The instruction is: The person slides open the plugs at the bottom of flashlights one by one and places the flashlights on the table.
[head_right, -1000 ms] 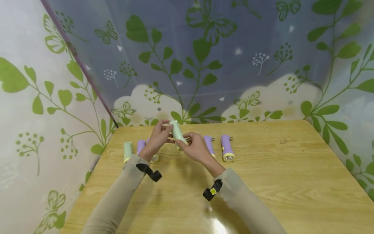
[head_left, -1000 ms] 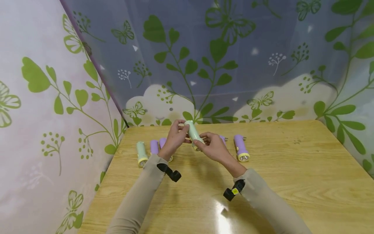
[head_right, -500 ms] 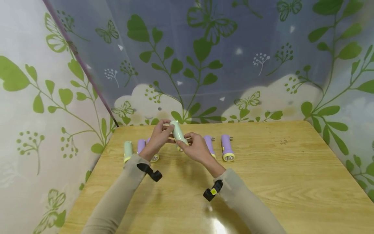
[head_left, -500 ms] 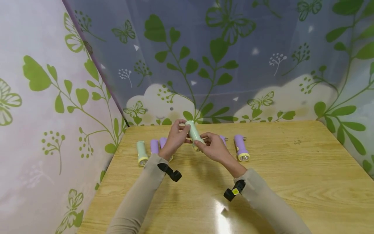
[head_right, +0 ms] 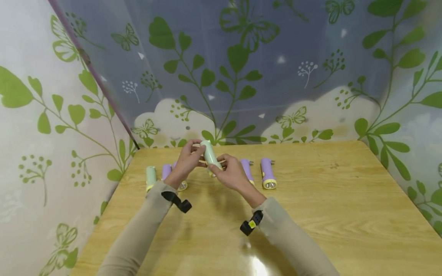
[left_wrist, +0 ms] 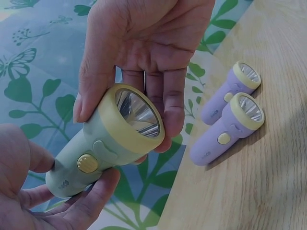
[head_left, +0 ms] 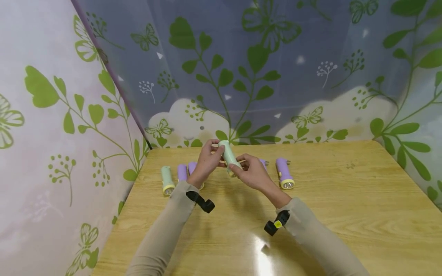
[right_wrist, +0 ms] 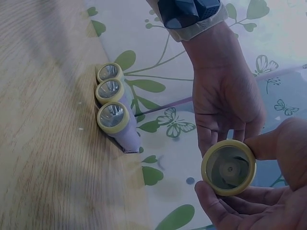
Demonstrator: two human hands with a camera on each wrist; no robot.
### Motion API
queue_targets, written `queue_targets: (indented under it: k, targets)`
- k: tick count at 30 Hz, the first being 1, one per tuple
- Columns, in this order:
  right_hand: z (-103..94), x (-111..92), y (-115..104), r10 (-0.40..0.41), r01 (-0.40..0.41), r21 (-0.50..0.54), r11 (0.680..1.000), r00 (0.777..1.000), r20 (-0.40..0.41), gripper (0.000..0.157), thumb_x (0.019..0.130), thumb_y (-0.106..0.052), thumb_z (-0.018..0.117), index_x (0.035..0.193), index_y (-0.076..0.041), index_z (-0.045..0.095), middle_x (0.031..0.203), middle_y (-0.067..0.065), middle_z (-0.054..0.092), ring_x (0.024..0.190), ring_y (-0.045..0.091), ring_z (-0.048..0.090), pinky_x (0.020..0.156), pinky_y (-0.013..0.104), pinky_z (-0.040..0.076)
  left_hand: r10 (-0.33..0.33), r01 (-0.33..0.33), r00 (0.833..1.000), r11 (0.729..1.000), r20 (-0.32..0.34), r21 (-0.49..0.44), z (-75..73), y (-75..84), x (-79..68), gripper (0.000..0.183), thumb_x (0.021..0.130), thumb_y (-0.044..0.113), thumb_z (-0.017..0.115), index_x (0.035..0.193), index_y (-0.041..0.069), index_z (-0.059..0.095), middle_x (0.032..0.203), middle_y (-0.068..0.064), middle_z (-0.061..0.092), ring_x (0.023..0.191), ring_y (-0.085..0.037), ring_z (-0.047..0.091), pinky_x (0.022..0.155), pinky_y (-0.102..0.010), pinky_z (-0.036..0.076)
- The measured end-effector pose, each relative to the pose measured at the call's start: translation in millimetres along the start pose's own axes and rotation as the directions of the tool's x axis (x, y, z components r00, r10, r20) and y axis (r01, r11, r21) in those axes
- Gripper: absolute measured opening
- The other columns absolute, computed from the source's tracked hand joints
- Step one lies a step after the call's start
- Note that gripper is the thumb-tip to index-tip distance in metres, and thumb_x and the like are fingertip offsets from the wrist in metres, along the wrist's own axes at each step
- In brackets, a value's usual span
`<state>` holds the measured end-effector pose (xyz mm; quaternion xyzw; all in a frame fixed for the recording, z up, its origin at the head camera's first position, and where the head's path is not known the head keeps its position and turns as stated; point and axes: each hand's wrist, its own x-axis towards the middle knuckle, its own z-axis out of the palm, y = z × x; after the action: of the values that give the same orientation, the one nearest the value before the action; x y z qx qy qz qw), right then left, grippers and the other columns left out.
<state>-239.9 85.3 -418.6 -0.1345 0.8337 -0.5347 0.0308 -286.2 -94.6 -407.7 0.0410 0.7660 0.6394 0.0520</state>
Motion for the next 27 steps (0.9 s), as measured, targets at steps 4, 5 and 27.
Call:
queue_targets:
  k: [4, 5, 27]
  targets:
    - [-0.2, 0.4, -1.4, -0.005, 0.005, 0.001, 1.000, 1.000, 0.002, 0.039, 0.099, -0.029, 0.066, 0.126, -0.001, 0.061, 0.100, 0.020, 0.075, 0.079, 0.019, 0.072, 0.065, 0.029, 0.057, 0.002, -0.002, 1.000, 1.000, 0.001, 0.005, -0.9, 1.5, 0.1, 0.037, 0.107, 0.029, 0.051, 0.139, 0.011, 0.047, 0.125, -0.019, 0.056, 0.083, -0.023, 0.069, 0.075, -0.040, 0.064]
    - [-0.1, 0.3, -1.6, -0.006, 0.006, 0.000, 1.000, 1.000, 0.001, 0.039, 0.099, -0.029, 0.066, 0.126, -0.001, 0.061, 0.100, 0.020, 0.075, 0.079, 0.019, 0.072, 0.065, 0.029, 0.058, 0.002, -0.002, 1.000, 1.000, -0.001, 0.005, -1.0, 1.7, 0.0, 0.037, 0.107, 0.028, 0.051, 0.139, 0.011, 0.047, 0.125, -0.019, 0.056, 0.083, -0.023, 0.069, 0.075, -0.040, 0.064]
    - [0.4, 2.5, -2.5, -0.023, 0.023, 0.006, 1.000, 1.000, -0.009, 0.033, 0.097, -0.028, 0.068, 0.118, -0.003, 0.065, 0.096, 0.018, 0.076, 0.076, 0.017, 0.071, 0.063, 0.028, 0.056, 0.009, -0.009, 1.000, 1.000, 0.006, 0.016, -4.4, 2.4, -2.0, 0.037, 0.107, 0.030, 0.051, 0.139, 0.012, 0.046, 0.127, -0.016, 0.054, 0.087, -0.023, 0.068, 0.076, -0.039, 0.064]
